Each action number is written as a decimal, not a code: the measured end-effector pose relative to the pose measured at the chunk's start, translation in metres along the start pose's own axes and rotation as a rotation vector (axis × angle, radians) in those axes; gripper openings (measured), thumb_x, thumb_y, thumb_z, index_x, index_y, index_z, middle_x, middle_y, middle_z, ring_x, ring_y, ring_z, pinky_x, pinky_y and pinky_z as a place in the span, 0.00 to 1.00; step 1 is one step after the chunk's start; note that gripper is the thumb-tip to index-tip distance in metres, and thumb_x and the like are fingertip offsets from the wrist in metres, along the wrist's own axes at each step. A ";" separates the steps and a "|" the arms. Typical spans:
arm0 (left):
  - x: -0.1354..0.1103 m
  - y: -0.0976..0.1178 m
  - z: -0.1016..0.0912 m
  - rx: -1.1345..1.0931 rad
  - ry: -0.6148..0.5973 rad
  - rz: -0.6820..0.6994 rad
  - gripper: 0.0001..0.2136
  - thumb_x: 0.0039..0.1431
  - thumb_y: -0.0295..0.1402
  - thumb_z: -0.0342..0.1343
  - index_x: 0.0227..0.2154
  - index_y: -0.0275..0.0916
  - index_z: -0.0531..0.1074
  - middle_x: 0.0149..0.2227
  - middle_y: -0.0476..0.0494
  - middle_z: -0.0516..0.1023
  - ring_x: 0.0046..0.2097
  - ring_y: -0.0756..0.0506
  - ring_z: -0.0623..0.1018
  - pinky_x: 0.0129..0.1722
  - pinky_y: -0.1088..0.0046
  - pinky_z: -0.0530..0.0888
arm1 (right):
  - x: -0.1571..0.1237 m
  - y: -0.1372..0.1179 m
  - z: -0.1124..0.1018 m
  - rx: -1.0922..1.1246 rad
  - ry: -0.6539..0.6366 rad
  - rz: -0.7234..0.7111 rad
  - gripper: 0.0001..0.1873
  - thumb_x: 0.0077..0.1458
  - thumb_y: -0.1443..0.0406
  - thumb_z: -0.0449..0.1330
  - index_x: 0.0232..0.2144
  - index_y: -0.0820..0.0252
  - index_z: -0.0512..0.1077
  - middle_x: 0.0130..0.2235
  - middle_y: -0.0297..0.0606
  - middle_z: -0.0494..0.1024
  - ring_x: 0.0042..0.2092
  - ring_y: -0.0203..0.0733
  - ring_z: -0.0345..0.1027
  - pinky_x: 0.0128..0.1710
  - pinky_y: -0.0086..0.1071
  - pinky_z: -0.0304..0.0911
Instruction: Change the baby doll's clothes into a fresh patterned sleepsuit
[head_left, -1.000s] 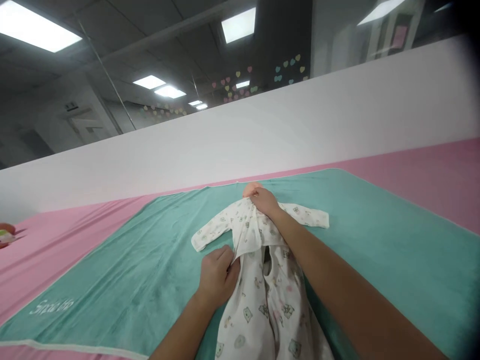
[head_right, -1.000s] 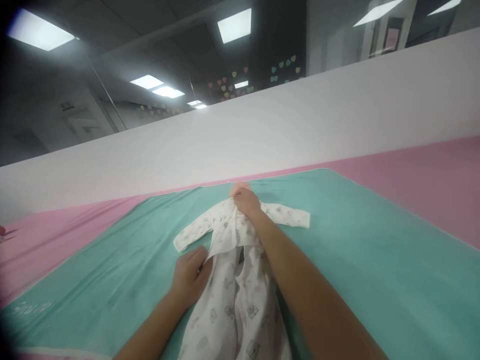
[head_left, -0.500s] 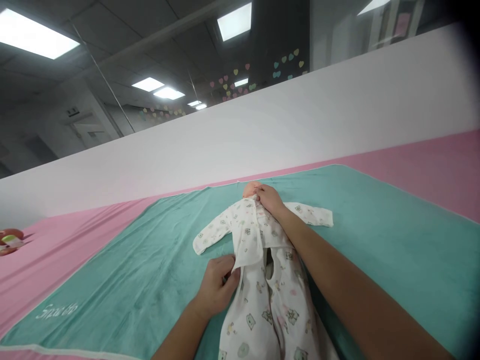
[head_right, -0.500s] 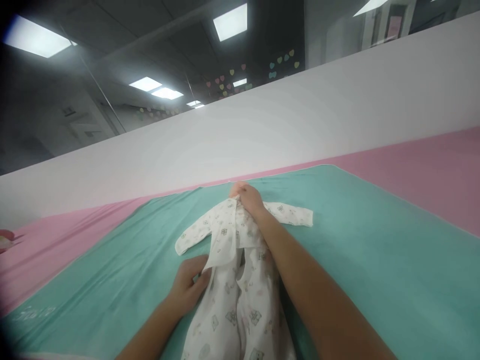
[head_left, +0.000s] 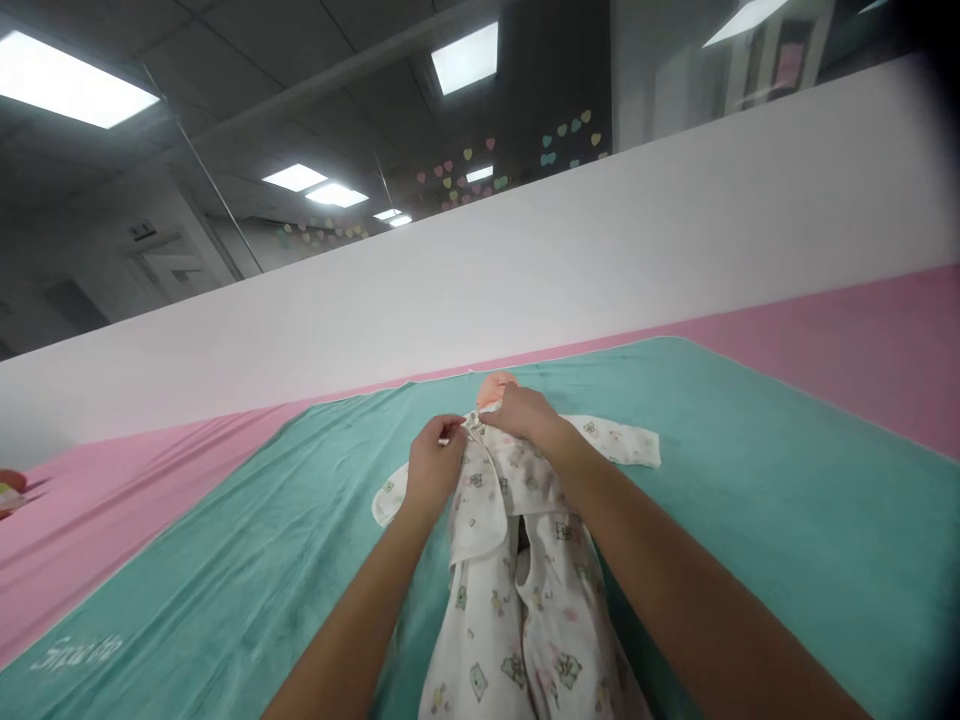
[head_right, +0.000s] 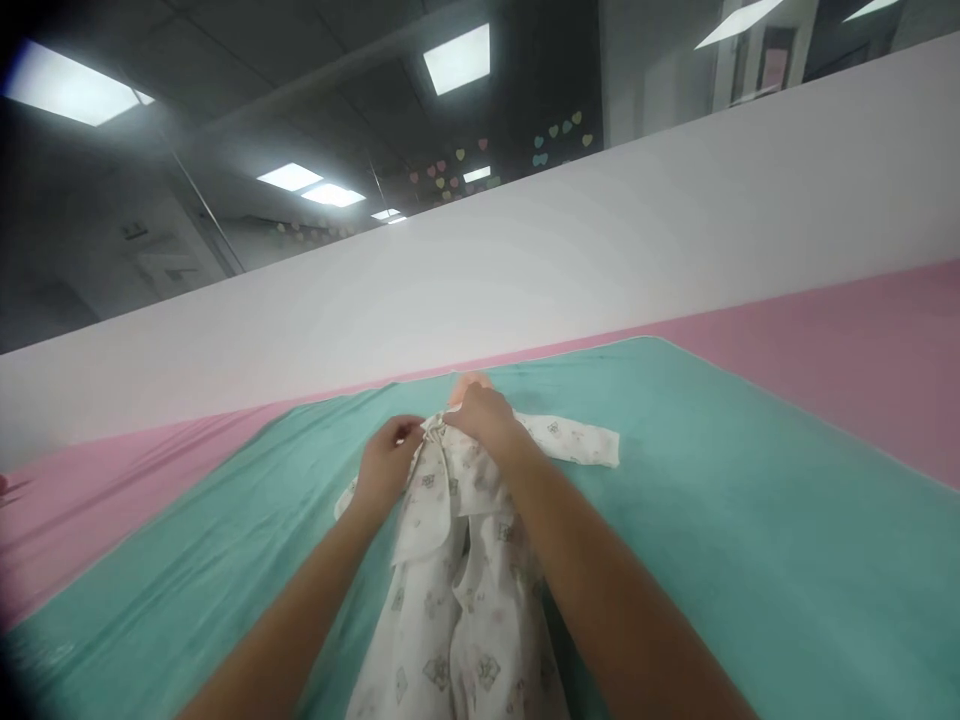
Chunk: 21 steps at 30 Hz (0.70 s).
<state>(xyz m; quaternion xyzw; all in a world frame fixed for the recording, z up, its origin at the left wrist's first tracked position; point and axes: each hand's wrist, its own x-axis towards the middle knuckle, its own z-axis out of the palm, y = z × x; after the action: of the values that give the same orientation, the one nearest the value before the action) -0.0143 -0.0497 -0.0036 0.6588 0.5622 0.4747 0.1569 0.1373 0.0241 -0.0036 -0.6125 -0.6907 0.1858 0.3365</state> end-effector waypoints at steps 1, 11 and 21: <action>0.012 0.000 0.010 0.020 0.004 0.033 0.09 0.54 0.31 0.50 0.36 0.39 0.72 0.35 0.49 0.75 0.37 0.50 0.72 0.40 0.75 0.66 | 0.001 0.001 0.001 -0.001 0.001 0.012 0.20 0.40 0.54 0.62 0.34 0.61 0.70 0.32 0.45 0.74 0.39 0.48 0.68 0.33 0.32 0.57; 0.046 -0.029 0.046 0.056 -0.063 0.057 0.14 0.55 0.27 0.45 0.40 0.39 0.73 0.42 0.46 0.73 0.44 0.48 0.71 0.47 0.71 0.66 | 0.020 0.020 0.010 0.233 -0.012 0.062 0.03 0.42 0.67 0.58 0.22 0.61 0.71 0.31 0.45 0.75 0.41 0.49 0.68 0.35 0.32 0.58; 0.043 -0.015 0.022 0.066 -0.145 0.039 0.07 0.52 0.34 0.51 0.29 0.40 0.74 0.34 0.48 0.76 0.36 0.48 0.73 0.38 0.73 0.67 | 0.009 0.018 0.002 0.726 -0.081 0.060 0.08 0.45 0.62 0.53 0.21 0.61 0.66 0.20 0.34 0.70 0.20 0.31 0.58 0.18 0.24 0.53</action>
<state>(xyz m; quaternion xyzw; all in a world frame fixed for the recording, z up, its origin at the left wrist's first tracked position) -0.0091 0.0003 -0.0063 0.7071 0.5518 0.4097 0.1662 0.1487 0.0362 -0.0156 -0.4652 -0.5742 0.4526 0.4990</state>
